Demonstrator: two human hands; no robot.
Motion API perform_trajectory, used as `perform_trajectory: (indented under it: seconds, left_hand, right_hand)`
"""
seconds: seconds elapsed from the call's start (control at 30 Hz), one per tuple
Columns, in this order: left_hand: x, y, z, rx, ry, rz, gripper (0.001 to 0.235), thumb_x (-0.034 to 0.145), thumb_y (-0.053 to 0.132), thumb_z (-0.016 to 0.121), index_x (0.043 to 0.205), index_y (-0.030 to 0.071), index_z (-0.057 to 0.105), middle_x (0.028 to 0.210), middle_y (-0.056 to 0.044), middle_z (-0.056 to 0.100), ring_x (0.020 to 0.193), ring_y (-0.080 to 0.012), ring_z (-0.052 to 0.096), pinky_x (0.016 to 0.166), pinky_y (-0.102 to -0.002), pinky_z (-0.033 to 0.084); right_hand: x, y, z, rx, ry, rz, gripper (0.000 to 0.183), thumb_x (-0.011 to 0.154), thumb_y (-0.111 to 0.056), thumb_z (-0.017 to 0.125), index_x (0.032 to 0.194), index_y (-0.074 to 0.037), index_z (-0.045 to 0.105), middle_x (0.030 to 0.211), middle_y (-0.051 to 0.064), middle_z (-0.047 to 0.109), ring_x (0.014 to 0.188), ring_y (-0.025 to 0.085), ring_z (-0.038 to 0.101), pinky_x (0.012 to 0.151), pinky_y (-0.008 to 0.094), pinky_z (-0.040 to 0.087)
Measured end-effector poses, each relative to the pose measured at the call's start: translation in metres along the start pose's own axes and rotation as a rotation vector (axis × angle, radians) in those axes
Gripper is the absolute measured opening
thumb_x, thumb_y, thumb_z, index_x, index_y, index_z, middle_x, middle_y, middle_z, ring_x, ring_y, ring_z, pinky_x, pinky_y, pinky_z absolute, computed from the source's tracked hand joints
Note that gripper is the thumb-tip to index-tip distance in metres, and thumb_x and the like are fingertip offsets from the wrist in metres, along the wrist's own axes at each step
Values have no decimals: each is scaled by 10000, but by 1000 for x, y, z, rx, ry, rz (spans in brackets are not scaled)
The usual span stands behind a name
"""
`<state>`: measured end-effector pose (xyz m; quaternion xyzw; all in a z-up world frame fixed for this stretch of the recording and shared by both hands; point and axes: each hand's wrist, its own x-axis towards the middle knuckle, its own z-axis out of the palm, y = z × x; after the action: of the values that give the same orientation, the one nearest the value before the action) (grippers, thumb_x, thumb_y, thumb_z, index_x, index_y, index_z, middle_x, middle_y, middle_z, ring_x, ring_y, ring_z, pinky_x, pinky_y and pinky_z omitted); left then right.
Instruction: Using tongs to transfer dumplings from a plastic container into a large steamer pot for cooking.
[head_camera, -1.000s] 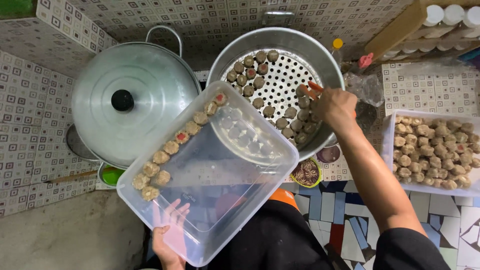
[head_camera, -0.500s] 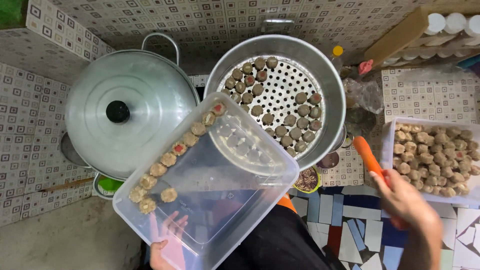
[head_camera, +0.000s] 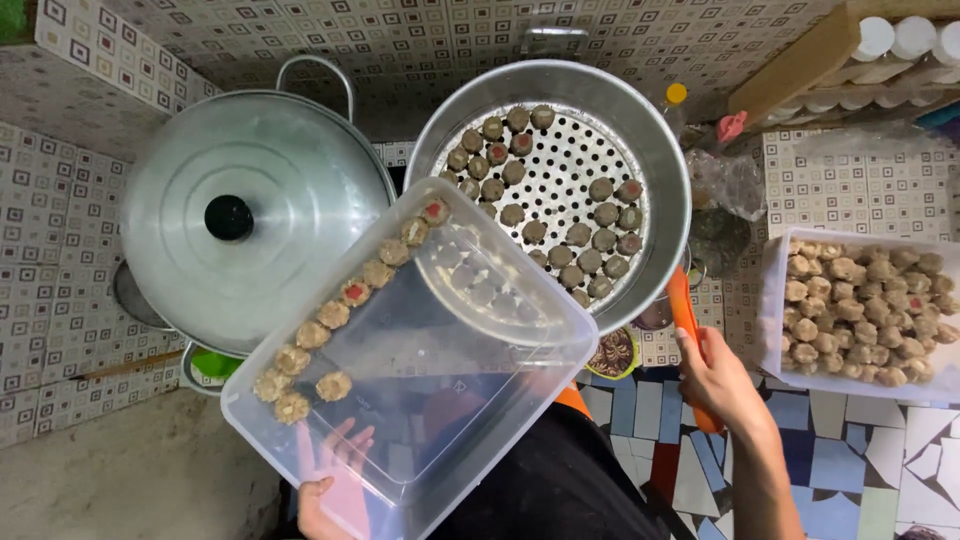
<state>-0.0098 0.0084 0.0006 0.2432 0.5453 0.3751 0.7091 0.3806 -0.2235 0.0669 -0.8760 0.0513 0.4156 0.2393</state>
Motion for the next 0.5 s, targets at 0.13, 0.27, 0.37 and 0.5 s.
perform_trajectory:
  seconds: [0.13,0.27,0.37,0.5]
  left_hand:
    - [1,-2,-7,-11,-13,20,1008,645,156,321,1650,179,248,1275,-342,460,1178,-567,459,1055,-564,356]
    - [4,-4,-13,-13,-45,32,1009,648,153,324,1653,173,238,1292,-348,452,1187,-586,450,1046,-566,351]
    - [2,-5,-12,23,-60,50,1031,650,181,339,1669,158,183,1272,-344,459,1171,-569,464,1035,-557,358]
    - [-5,-1,-3,32,-106,114,972,710,189,334,1662,107,159,1255,-337,503,1124,-527,513,1017,-563,400]
  right_hand:
    - [0,-3,6,-205,39,-19,414,1049,-424,427,1215,-54,511,922,161,642,722,268,591,658,425,502]
    - [10,12,4,-203,43,-69,351,1059,-394,437,1159,-70,531,915,143,661,744,248,602,686,423,516]
    - [6,8,7,-251,4,-42,367,1063,-398,409,1163,-65,526,974,157,668,785,266,619,714,435,538]
    - [-5,-4,-2,-161,67,20,426,1078,-380,397,1343,-53,465,1013,184,662,696,261,600,601,433,550]
